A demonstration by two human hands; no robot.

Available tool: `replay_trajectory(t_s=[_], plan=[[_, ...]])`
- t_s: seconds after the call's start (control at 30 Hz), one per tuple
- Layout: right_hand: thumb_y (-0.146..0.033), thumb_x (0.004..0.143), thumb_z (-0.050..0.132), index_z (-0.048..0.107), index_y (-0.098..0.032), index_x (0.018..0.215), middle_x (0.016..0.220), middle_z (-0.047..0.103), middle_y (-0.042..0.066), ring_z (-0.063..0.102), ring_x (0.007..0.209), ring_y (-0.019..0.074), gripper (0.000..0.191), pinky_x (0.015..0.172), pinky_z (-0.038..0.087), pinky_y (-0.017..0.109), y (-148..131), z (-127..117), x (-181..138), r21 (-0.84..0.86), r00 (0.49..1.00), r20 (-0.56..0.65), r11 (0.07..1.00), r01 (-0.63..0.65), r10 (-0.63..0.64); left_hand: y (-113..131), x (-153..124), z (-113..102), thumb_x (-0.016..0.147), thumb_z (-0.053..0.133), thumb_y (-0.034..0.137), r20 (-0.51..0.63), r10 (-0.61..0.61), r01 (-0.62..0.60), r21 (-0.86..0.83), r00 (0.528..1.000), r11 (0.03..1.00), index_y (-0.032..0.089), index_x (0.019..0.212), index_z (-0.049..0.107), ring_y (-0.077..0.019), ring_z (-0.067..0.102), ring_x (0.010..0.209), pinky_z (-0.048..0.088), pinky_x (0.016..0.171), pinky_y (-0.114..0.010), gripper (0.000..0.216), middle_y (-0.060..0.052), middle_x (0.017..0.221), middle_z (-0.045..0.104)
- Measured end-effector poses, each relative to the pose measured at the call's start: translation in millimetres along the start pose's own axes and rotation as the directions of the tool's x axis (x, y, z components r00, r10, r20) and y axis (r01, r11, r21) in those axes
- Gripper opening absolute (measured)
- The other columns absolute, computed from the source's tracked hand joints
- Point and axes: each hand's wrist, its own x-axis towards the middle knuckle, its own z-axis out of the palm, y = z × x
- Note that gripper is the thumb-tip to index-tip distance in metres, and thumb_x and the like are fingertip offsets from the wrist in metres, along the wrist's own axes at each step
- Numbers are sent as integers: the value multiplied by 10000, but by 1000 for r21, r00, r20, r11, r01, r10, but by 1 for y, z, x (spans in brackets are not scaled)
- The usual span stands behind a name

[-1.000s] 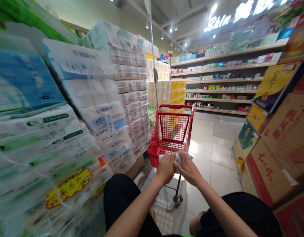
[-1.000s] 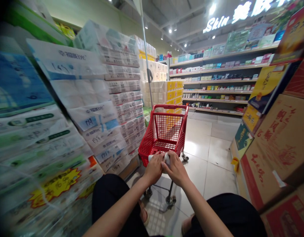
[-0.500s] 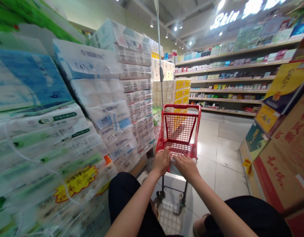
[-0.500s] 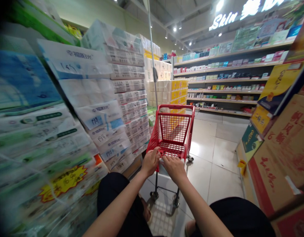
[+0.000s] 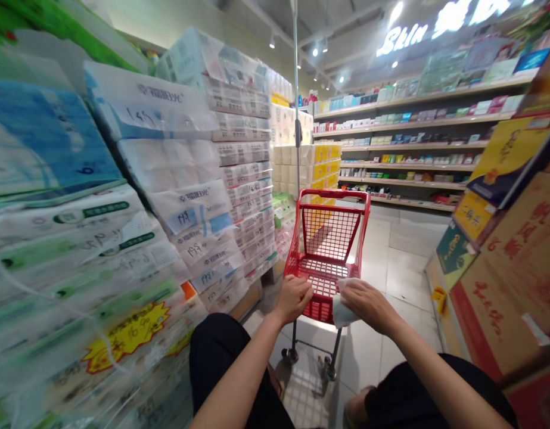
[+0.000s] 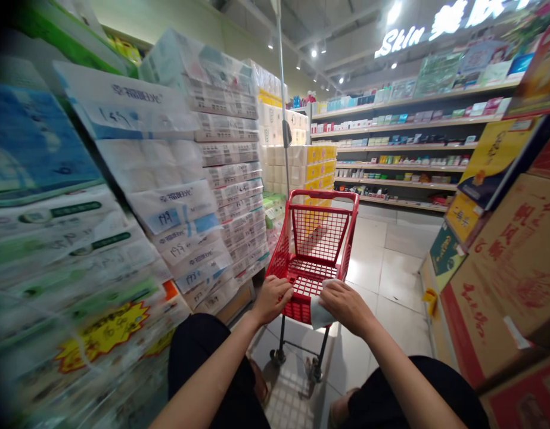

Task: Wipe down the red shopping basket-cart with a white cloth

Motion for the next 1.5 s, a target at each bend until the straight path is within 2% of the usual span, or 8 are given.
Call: replay_trajectory(t_s=[0.23,0.5,0.63,0.77,0.87,1.1,1.3,1.5], plan=[[-345,997,307,602,-225,846,893,654,42,576,903,186,352,907,428,376,19,-8,17,37,996,86,999,-38,34,-14,-2,-4,994,286,313,-1,13,-13,-54,1000,998,183,715,570,-119,533,734,326,854,-299,418,3,732,595],[-389,997,279,587,-227,839,881,642,41,547,908,185,382,882,379,345,53,-6,40,-39,980,35,980,-196,197,-46,-8,-20,999,280,334,65,9,-6,-49,998,999,182,683,537,-118,508,703,345,858,-297,435,9,713,578],[-366,1001,278,563,-229,815,839,634,23,532,903,176,367,895,341,324,48,7,48,-94,966,-12,962,-258,258,-62,-7,-24,995,271,326,64,-33,35,-31,997,999,193,725,585,-142,540,834,331,988,-336,435,-17,827,607],[-321,998,295,572,-222,846,842,632,33,518,907,185,331,907,308,329,30,19,58,-195,935,-101,915,-354,340,-58,-1,-24,999,272,309,-48,-180,179,-21,983,984,207,841,629,-164,513,1085,221,1118,-391,403,-30,1103,597],[-303,990,326,578,-215,852,821,628,41,512,894,193,301,911,286,337,14,24,69,-267,921,-147,882,-387,360,-35,5,-19,1009,264,329,-92,-242,241,-26,966,970,214,921,618,-164,533,1068,317,1051,-350,382,-34,1094,606],[-313,974,377,584,-221,916,860,634,46,496,878,214,234,876,266,360,-17,29,85,-347,936,-174,870,-349,306,18,20,8,990,209,520,48,-302,292,153,952,944,220,1073,557,-206,629,826,440,710,-307,467,-55,976,653],[-455,986,321,571,-220,895,912,651,44,504,920,205,355,874,264,348,-20,30,82,-257,944,-164,911,-323,288,-2,9,-2,974,218,564,87,-289,260,254,953,932,202,1052,574,-210,632,826,422,708,-292,515,-86,964,646],[-476,993,276,576,-224,879,860,657,44,511,877,201,409,845,264,348,16,7,67,-335,937,-138,875,-350,322,-24,6,-11,989,163,537,87,-289,256,278,953,926,217,956,576,-177,614,793,402,678,-265,524,-61,919,635]])
